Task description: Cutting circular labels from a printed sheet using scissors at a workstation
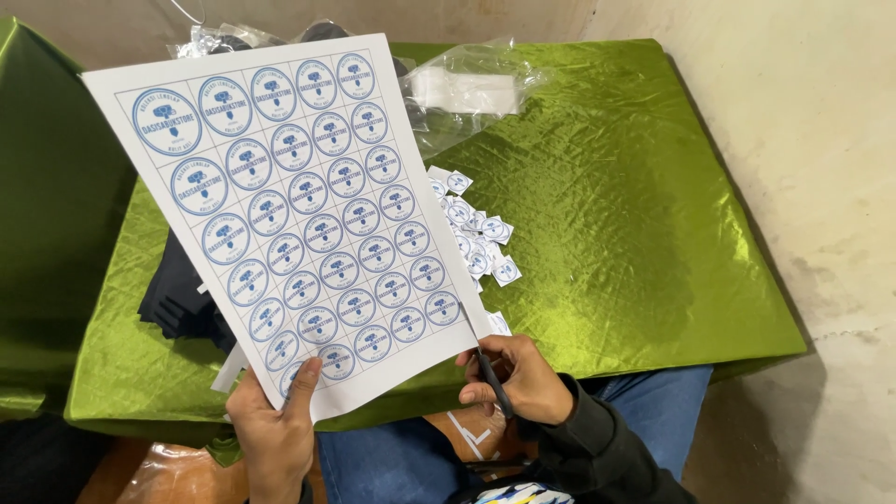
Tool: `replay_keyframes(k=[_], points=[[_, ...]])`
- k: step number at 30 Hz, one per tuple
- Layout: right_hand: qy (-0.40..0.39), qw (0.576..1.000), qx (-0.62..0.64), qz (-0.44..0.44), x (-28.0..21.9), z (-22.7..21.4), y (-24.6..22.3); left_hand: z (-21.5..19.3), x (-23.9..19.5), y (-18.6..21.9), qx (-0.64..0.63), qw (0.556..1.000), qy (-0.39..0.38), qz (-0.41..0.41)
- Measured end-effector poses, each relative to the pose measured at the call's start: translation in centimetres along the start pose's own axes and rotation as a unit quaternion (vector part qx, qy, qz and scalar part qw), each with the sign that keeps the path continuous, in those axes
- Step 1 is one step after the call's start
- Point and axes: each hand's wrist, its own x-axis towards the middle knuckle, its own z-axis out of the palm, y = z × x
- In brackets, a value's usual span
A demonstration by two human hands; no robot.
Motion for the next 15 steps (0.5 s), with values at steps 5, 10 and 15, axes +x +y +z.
replay_keyframes(k=[5,10,15], points=[[0.000,1.000,-0.005,-0.012,-0.1,-0.1,0.3,0.0,-0.1,0.1,-0.013,1.000,0.000,-0.012],[-0.001,1.000,0.010,-0.010,-0.2,-0.4,0.7,0.0,-0.1,0.0,-0.009,1.000,0.002,-0.019],[-0.016,0.999,0.023,-0.024,-0.1,-0.5,0.9,0.1,-0.2,0.1,-0.015,1.000,-0.002,-0.021]])
